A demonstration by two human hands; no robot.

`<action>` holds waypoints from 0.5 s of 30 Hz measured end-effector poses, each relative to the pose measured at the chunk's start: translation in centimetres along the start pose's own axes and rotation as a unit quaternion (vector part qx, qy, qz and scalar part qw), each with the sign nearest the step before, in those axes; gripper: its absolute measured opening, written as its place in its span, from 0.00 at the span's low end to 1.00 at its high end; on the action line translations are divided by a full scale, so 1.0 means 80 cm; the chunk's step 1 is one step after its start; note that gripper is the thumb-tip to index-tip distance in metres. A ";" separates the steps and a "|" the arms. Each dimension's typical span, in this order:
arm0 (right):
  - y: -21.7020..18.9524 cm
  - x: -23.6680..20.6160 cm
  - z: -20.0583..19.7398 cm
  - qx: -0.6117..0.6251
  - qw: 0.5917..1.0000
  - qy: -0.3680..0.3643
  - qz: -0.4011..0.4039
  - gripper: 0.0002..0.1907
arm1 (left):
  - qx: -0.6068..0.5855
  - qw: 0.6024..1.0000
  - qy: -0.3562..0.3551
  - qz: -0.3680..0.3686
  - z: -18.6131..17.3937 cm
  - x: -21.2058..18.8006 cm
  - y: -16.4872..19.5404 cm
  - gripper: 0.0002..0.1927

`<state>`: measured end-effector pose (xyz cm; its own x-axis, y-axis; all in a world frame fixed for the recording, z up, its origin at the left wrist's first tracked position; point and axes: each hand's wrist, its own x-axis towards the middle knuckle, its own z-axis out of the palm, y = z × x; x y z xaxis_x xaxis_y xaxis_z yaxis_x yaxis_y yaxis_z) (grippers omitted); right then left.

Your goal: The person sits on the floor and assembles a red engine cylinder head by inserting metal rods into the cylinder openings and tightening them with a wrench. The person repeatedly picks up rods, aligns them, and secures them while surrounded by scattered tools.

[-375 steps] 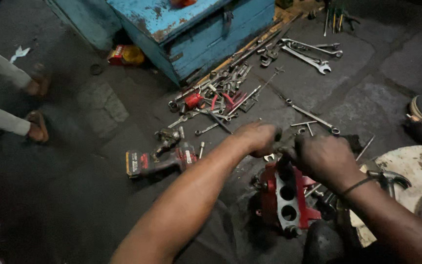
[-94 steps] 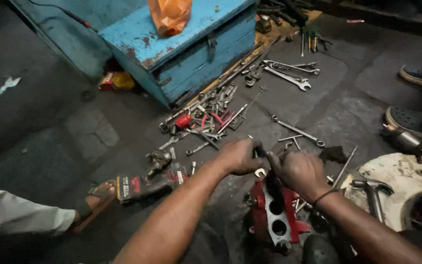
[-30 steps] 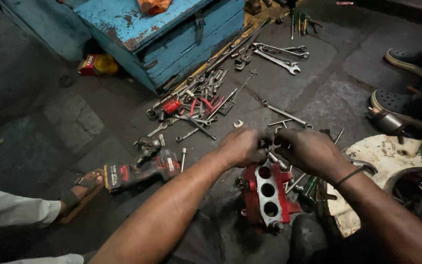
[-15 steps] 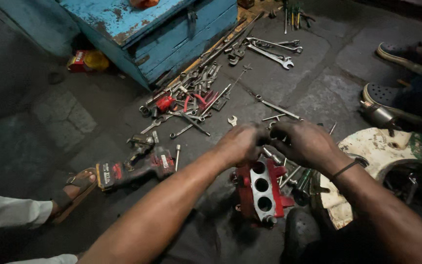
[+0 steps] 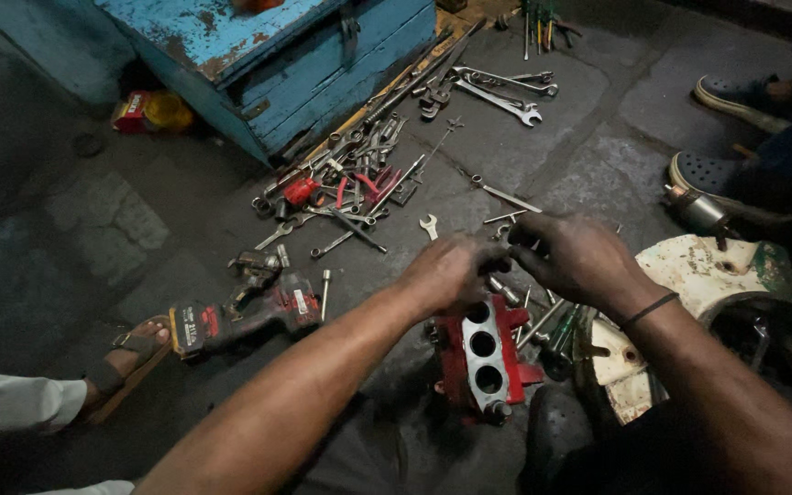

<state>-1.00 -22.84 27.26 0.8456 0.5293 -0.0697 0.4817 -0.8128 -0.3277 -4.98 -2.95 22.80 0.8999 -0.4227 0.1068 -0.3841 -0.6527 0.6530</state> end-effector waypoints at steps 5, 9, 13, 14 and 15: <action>0.002 0.001 -0.003 -0.011 0.999 0.026 -0.019 0.14 | 0.012 0.997 -0.059 -0.041 0.001 0.005 0.001 0.18; 0.002 0.001 -0.002 -0.009 0.999 0.031 -0.021 0.16 | 0.029 0.999 -0.011 -0.016 0.012 0.004 0.000 0.15; -0.001 -0.001 -0.004 -0.008 1.000 0.018 0.004 0.16 | 0.026 0.999 0.025 -0.027 0.021 0.005 0.003 0.26; 0.000 0.000 -0.005 -0.005 1.000 0.018 0.005 0.15 | 0.057 0.997 0.036 -0.046 0.020 0.006 0.003 0.24; 0.000 0.000 -0.005 -0.001 1.000 0.018 0.006 0.15 | 0.088 0.993 0.046 -0.064 0.018 0.007 0.002 0.23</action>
<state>-0.92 -22.93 27.67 0.8587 0.5109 -0.0394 0.4726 -0.8193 -0.3246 -4.87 -4.23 21.88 0.9558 -0.2751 0.1038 -0.2876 -0.8007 0.5255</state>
